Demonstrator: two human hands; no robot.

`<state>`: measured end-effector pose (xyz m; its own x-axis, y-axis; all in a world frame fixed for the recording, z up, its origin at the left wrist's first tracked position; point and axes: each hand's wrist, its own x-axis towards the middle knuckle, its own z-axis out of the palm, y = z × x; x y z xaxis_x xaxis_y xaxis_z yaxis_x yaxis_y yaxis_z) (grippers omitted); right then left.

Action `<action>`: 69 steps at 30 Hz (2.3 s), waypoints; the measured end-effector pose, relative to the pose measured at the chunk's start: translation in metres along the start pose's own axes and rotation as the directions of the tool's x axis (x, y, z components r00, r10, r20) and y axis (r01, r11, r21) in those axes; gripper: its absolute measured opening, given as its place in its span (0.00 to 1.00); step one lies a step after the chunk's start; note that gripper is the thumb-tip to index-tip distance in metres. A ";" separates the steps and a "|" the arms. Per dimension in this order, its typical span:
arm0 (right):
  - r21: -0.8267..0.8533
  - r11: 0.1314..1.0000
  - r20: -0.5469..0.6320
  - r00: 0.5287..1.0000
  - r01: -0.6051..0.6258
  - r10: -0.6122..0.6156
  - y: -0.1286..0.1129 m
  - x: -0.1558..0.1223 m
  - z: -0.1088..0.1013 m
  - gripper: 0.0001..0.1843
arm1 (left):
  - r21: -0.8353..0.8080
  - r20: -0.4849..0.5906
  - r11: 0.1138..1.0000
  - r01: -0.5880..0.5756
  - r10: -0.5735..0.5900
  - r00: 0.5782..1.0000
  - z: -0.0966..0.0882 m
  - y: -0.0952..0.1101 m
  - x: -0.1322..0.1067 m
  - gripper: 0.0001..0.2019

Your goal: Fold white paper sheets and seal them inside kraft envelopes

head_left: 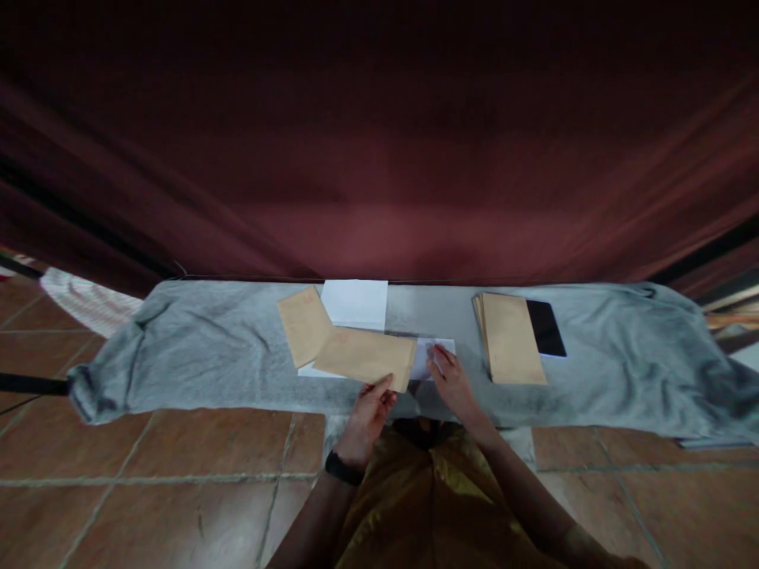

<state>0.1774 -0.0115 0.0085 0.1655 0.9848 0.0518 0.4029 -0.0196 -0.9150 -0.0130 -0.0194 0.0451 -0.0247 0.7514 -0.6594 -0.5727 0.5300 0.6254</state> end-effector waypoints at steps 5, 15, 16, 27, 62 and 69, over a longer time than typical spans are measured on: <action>0.349 0.912 0.156 0.973 -0.218 0.173 -0.019 -0.001 0.013 0.23 | -0.088 0.030 0.995 0.055 -0.052 0.998 0.011 -0.007 -0.008 0.16; 0.585 0.697 0.341 0.905 -0.415 0.252 -0.038 -0.007 0.006 0.20 | -0.131 0.104 0.968 0.215 -0.203 0.974 0.015 -0.009 -0.013 0.06; 0.569 0.718 0.332 0.911 -0.400 0.245 -0.037 -0.006 0.004 0.20 | -0.084 0.134 0.969 0.232 -0.220 0.966 0.012 -0.011 -0.015 0.06; 0.312 0.940 0.118 0.988 -0.135 0.103 -0.011 -0.007 -0.021 0.16 | 0.670 0.705 -0.035 -0.742 0.342 0.621 0.005 0.011 -0.023 0.38; -0.053 0.998 0.068 0.998 0.023 -0.020 -0.032 -0.028 -0.057 0.15 | 0.349 0.910 -0.540 -0.766 0.001 0.414 0.023 0.023 0.012 0.51; 0.465 0.815 0.399 0.904 -0.344 0.154 -0.035 -0.025 -0.054 0.21 | 0.317 0.915 -0.585 -0.746 -0.018 0.403 0.028 0.019 -0.002 0.47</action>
<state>0.2074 -0.0442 0.0609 -0.1469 0.9560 -0.2538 -0.1473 -0.2749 -0.9501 -0.0013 0.0000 0.0698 0.7501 0.6530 0.1043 0.6136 -0.7462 0.2582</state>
